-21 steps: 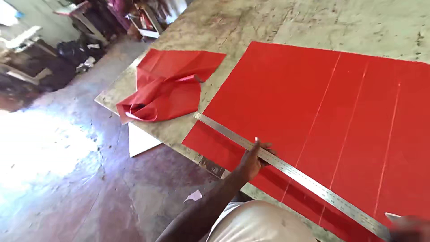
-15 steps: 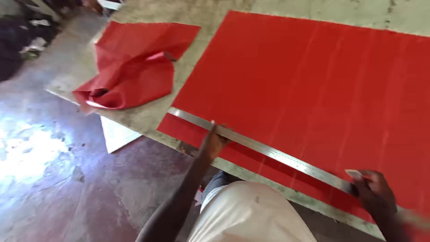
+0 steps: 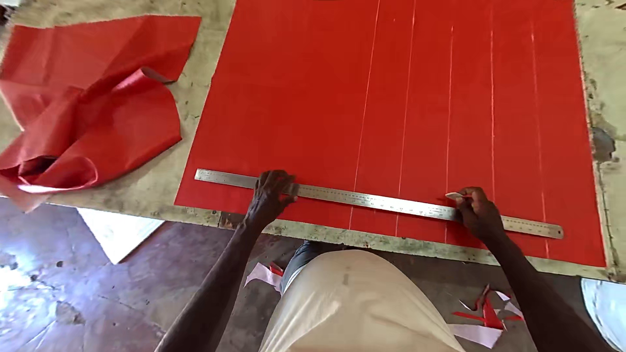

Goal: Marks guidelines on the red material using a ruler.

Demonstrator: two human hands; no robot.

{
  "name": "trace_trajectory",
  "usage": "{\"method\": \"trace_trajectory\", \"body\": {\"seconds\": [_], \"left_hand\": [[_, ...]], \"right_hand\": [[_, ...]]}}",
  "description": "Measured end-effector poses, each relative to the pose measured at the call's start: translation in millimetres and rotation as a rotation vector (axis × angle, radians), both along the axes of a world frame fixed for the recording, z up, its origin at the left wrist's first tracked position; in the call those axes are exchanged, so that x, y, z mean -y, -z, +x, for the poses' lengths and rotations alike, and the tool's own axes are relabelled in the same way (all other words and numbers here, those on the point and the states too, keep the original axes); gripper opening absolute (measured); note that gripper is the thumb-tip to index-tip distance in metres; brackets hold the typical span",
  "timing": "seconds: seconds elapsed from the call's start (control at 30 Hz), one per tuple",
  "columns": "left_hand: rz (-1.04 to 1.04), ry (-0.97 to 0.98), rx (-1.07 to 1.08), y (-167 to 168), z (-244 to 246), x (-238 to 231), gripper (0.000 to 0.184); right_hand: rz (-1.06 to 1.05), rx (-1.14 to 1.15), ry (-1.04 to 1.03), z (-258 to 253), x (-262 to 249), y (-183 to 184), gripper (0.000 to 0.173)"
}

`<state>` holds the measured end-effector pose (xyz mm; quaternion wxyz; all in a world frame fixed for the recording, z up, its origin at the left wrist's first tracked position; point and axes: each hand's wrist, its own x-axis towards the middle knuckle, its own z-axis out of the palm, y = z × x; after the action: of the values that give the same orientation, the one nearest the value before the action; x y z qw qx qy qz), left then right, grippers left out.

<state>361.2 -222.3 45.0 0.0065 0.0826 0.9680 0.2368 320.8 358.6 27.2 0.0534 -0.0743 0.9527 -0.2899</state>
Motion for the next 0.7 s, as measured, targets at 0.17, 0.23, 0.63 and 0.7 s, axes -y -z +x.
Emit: {"method": "trace_trajectory", "body": {"seconds": [0.17, 0.23, 0.63, 0.7], "left_hand": [[0.003, 0.223, 0.006, 2, -21, 3, 0.036], [-0.001, 0.298, 0.015, -5, -25, 2, 0.037], [0.017, 0.444, 0.057, 5, -33, -38, 0.033], [0.021, 0.449, 0.060, 4, -32, -44, 0.034]], "right_hand": [[-0.016, 0.003, 0.042, -2, -4, -6, 0.033], [-0.031, 0.000, 0.048, -1, -8, -8, 0.032], [0.048, -0.099, 0.143, 17, -41, 0, 0.033], [0.054, -0.114, 0.184, 20, -40, -1, 0.033]]}}
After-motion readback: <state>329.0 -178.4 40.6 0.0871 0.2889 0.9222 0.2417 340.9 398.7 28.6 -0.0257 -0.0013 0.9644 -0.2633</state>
